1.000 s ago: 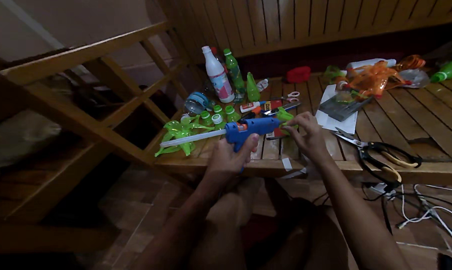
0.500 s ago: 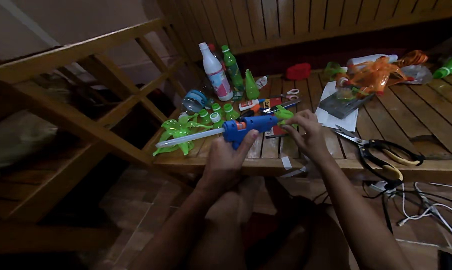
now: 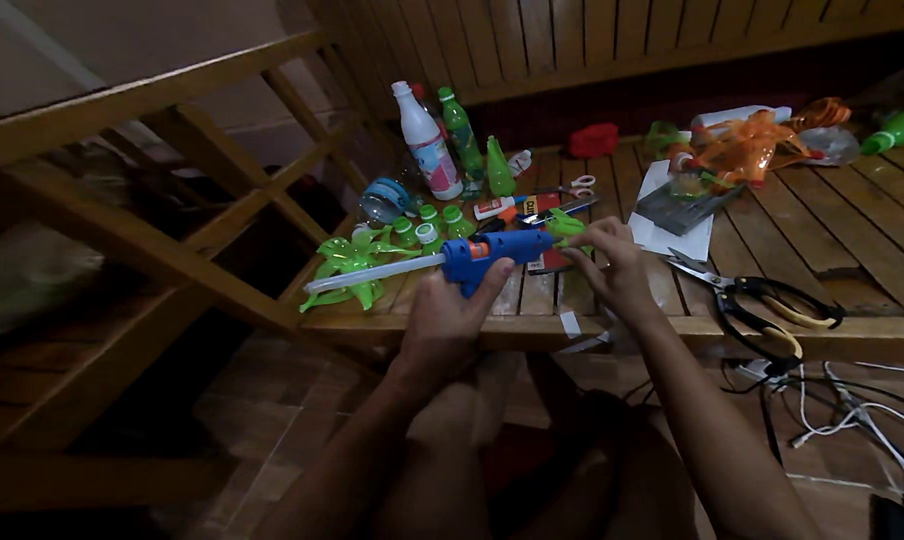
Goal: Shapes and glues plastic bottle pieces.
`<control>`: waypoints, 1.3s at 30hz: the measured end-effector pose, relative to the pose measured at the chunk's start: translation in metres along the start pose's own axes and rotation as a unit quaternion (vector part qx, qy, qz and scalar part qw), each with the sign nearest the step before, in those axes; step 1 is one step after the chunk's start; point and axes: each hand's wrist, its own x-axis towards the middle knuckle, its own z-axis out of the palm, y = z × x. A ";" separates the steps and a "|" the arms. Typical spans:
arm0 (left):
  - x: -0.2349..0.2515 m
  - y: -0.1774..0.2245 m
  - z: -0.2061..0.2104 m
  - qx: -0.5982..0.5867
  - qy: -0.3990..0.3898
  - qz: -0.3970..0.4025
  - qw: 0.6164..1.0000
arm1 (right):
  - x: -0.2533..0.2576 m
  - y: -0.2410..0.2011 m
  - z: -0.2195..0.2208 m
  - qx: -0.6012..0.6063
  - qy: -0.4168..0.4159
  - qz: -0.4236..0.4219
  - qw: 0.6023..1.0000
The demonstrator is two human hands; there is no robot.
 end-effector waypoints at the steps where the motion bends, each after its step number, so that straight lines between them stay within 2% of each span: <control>1: 0.000 0.000 0.000 0.003 0.000 0.003 1.000 | 0.000 0.000 0.000 -0.001 0.001 0.002 1.000; 33: 0.002 0.001 0.003 0.077 0.017 0.039 0.996 | 0.001 0.000 0.000 -0.011 -0.002 -0.006 1.000; 36: 0.006 -0.004 -0.002 0.033 0.029 0.003 0.999 | 0.001 -0.002 -0.001 0.001 0.001 0.014 1.000; 39: 0.020 -0.016 -0.019 -0.084 0.045 -0.129 0.987 | 0.003 -0.008 -0.007 0.035 -0.026 0.072 0.996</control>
